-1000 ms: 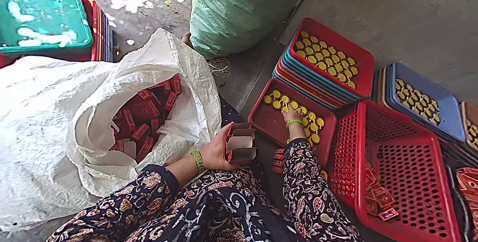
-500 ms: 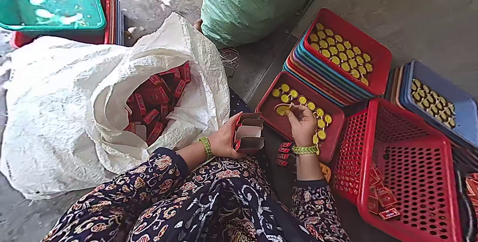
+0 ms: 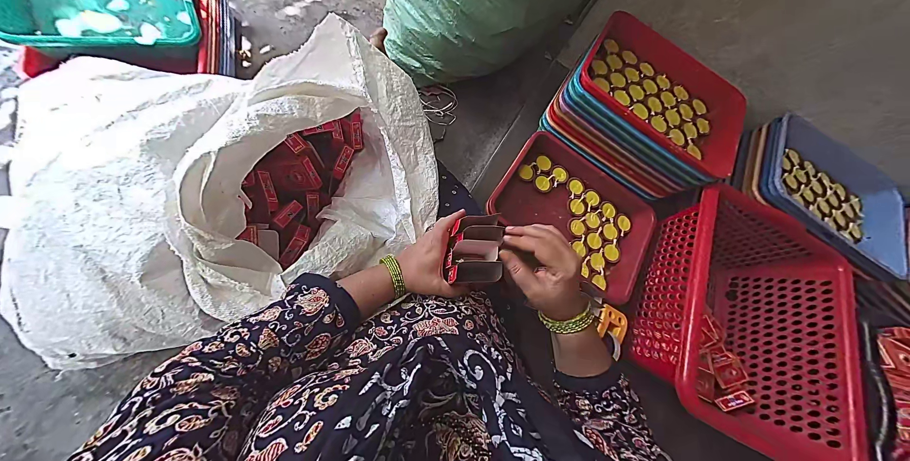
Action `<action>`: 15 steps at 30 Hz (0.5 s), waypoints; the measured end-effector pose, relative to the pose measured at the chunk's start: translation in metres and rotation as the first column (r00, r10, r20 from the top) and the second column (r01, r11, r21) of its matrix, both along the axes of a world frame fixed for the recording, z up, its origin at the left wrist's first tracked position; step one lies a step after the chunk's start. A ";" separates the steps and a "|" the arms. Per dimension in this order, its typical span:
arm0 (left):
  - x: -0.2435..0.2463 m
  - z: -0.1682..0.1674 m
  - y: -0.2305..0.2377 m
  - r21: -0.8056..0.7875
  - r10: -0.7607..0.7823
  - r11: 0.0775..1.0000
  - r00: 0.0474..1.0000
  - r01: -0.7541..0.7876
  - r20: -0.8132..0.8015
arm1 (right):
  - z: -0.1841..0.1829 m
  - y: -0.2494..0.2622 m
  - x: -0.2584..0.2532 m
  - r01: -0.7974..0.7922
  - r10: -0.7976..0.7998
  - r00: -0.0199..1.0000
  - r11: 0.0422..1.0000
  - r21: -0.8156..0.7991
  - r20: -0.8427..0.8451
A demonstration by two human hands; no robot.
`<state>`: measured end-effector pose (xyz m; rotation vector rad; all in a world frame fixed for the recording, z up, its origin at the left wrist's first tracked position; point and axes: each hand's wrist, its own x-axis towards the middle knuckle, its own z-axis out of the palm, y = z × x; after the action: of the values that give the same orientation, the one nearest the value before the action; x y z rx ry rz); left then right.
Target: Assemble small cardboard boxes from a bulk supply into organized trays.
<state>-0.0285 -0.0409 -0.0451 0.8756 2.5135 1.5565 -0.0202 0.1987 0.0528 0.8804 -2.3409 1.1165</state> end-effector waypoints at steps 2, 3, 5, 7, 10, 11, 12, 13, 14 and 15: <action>-0.002 -0.002 0.001 0.006 -0.014 1.000 1.000 0.014 0.017 | -0.014 0.021 -0.027 0.230 -0.230 0.970 0.973 0.006 0.078; -0.002 -0.002 0.000 0.004 -0.020 1.000 0.999 0.019 0.030 | -0.026 0.034 -0.045 0.375 -0.384 0.910 0.923 0.080 0.157; -0.002 -0.001 -0.001 -0.007 -0.021 1.000 0.997 0.021 0.071 | -0.054 0.062 -0.090 0.548 -0.642 0.676 0.767 0.335 0.363; -0.003 -0.002 -0.001 0.000 -0.015 1.000 0.996 0.016 0.087 | -0.084 0.087 -0.139 0.507 -0.752 0.443 0.659 0.556 0.488; -0.003 -0.005 -0.001 0.024 -0.014 1.000 0.996 0.012 0.087 | -0.123 0.106 -0.190 0.460 -0.810 0.287 0.585 0.668 0.511; -0.004 -0.006 -0.001 0.031 -0.012 0.999 0.997 0.010 0.080 | -0.132 0.107 -0.200 0.481 -0.822 0.275 0.566 0.669 0.498; -0.004 -0.006 -0.001 0.035 -0.013 0.999 0.997 0.011 0.074 | -0.137 0.107 -0.208 0.509 -0.834 0.256 0.546 0.665 0.489; -0.005 -0.006 -0.001 0.038 -0.014 0.999 0.997 0.011 0.070 | -0.140 0.105 -0.213 0.549 -0.842 0.228 0.526 0.649 0.489; -0.006 -0.006 -0.001 0.039 -0.017 0.999 0.998 0.014 0.067 | -0.140 0.102 -0.215 0.600 -0.843 0.190 0.506 0.620 0.504; -0.007 -0.005 -0.001 0.043 -0.019 0.999 0.998 0.016 0.067 | -0.140 0.100 -0.215 0.658 -0.828 0.153 0.492 0.570 0.539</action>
<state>-0.0350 -0.0420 -0.0504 0.8333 2.4292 1.6116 -0.2352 0.2984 -0.0871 -1.0495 -2.9338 0.8102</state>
